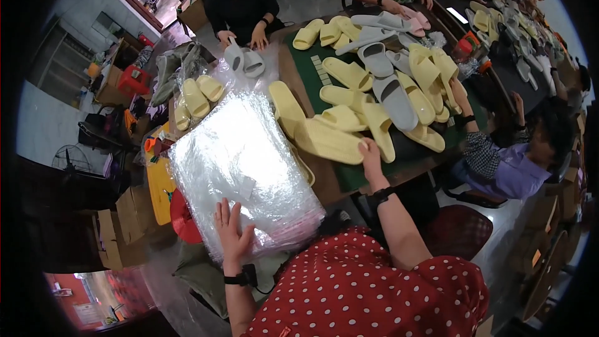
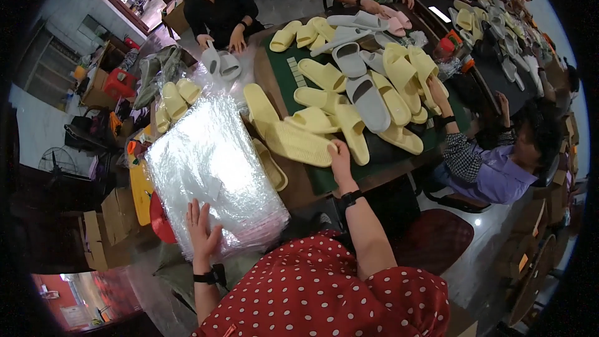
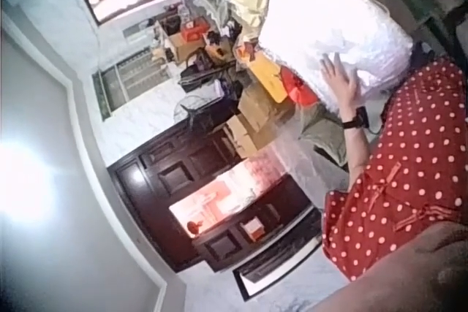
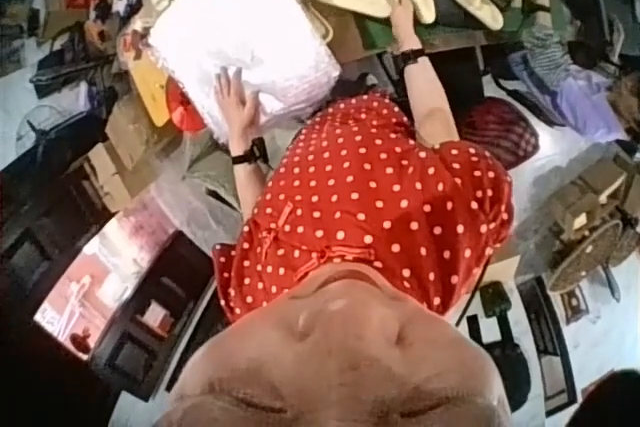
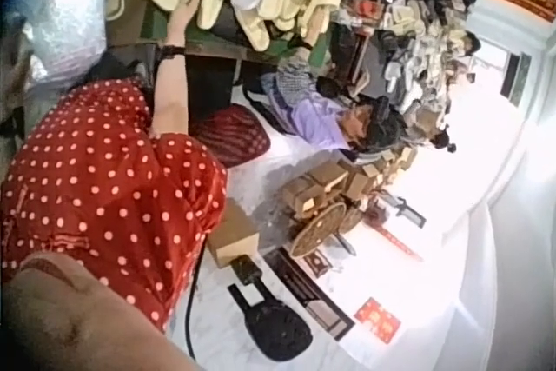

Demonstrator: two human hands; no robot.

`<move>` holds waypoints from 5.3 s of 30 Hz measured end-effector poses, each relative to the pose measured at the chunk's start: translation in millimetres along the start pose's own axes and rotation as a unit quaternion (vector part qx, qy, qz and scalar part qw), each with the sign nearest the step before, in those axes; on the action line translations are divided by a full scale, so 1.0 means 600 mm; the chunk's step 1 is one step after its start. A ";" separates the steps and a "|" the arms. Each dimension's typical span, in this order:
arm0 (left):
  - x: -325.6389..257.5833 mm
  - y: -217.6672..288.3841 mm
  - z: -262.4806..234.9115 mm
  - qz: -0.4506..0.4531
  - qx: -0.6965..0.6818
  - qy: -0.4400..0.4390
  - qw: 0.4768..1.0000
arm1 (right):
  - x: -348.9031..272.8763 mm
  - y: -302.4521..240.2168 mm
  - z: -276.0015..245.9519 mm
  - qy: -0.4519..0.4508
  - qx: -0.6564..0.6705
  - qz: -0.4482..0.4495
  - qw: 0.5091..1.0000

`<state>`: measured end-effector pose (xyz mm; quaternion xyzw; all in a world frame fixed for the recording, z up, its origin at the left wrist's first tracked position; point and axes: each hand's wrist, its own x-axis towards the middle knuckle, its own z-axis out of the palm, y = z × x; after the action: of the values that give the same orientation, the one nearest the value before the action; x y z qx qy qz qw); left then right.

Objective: Placing pairs of slippers into plastic bags for packaging.

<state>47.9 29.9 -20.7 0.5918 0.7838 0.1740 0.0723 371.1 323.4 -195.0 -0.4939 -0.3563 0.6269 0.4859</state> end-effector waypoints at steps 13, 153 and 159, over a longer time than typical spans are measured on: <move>0.011 -0.002 -0.003 -0.004 0.015 -0.010 1.000 | -0.039 0.085 0.144 -0.182 0.084 0.274 0.941; -0.019 -0.016 -0.026 -0.124 -0.533 -0.046 0.836 | -0.490 -0.178 0.106 -0.047 -0.154 -0.264 0.951; -0.017 -0.011 -0.028 -0.099 -0.516 -0.015 0.850 | -0.501 -0.187 0.131 -0.089 -0.365 -0.389 0.841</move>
<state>39.6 15.4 -8.2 0.3906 0.6344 0.5369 0.3959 335.9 67.8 11.4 -0.3979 -0.7640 0.2523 0.4407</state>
